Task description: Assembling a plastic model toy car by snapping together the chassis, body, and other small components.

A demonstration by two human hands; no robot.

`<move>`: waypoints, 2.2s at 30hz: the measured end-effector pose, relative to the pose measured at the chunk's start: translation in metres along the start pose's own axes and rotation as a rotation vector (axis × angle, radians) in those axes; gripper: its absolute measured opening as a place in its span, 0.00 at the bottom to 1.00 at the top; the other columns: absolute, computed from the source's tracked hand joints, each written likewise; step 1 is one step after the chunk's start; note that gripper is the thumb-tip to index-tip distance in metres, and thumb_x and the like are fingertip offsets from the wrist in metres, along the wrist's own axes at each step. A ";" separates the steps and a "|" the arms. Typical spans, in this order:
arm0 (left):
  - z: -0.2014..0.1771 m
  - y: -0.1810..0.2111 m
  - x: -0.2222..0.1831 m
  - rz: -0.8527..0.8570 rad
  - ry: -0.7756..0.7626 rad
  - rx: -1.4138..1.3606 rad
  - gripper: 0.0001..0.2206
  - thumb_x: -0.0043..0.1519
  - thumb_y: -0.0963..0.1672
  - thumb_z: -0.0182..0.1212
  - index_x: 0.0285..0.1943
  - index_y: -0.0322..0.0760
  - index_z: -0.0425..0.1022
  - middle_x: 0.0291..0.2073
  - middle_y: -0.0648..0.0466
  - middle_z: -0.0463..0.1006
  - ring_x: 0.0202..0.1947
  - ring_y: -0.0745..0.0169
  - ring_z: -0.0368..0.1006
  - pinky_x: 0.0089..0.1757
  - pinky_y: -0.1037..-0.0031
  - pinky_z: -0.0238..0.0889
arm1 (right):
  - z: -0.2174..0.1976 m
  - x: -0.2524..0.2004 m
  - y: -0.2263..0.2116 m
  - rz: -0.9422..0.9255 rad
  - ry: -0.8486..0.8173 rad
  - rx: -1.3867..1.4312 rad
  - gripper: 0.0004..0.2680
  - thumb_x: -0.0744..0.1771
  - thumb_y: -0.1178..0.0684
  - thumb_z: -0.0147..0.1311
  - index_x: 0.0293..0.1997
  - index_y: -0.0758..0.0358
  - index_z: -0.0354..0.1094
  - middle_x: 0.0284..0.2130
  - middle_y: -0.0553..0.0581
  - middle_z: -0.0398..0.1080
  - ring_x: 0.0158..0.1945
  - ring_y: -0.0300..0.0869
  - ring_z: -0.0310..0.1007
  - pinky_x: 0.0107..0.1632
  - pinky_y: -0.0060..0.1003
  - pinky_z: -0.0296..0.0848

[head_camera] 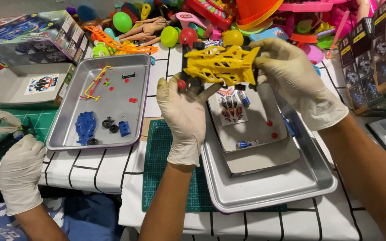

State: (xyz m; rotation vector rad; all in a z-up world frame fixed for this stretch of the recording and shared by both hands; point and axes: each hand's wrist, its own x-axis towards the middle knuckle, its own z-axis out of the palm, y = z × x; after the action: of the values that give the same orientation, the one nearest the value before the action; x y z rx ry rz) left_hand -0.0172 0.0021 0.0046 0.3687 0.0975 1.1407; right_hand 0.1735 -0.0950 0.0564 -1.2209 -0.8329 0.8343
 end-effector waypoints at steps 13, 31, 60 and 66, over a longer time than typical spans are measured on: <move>0.005 -0.006 -0.011 -0.369 -0.588 0.495 0.16 0.71 0.46 0.52 0.63 0.33 0.73 0.60 0.47 0.74 0.58 0.54 0.69 0.56 0.60 0.66 | -0.022 -0.007 -0.016 0.010 -0.091 -0.295 0.05 0.68 0.63 0.55 0.47 0.63 0.74 0.38 0.56 0.77 0.39 0.37 0.77 0.43 0.25 0.74; -0.016 -0.019 0.011 -0.094 0.032 0.644 0.16 0.57 0.40 0.72 0.49 0.39 0.69 0.38 0.53 0.75 0.38 0.62 0.77 0.35 0.69 0.78 | -0.041 -0.037 0.064 -0.631 -0.344 -2.044 0.09 0.56 0.42 0.69 0.32 0.44 0.76 0.34 0.48 0.72 0.47 0.45 0.70 0.40 0.38 0.75; -0.031 -0.032 0.004 -0.377 -0.143 0.752 0.46 0.55 0.39 0.64 0.81 0.31 0.36 0.49 0.31 0.79 0.50 0.51 0.78 0.55 0.67 0.71 | -0.016 -0.008 -0.010 -0.536 -0.175 -0.490 0.09 0.66 0.70 0.62 0.50 0.72 0.71 0.46 0.63 0.75 0.51 0.46 0.79 0.60 0.34 0.81; -0.031 -0.033 0.002 -0.354 -0.184 0.760 0.46 0.55 0.38 0.66 0.80 0.31 0.37 0.72 0.34 0.59 0.51 0.53 0.78 0.50 0.70 0.74 | -0.010 -0.016 -0.020 -0.660 -0.134 -0.767 0.06 0.67 0.69 0.65 0.46 0.69 0.74 0.38 0.57 0.76 0.39 0.38 0.74 0.47 0.28 0.77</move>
State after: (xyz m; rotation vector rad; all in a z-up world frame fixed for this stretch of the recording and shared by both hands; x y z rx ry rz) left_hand 0.0036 -0.0010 -0.0350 1.0831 0.4222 0.6779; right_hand 0.1770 -0.1166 0.0733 -1.4044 -1.6395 0.0306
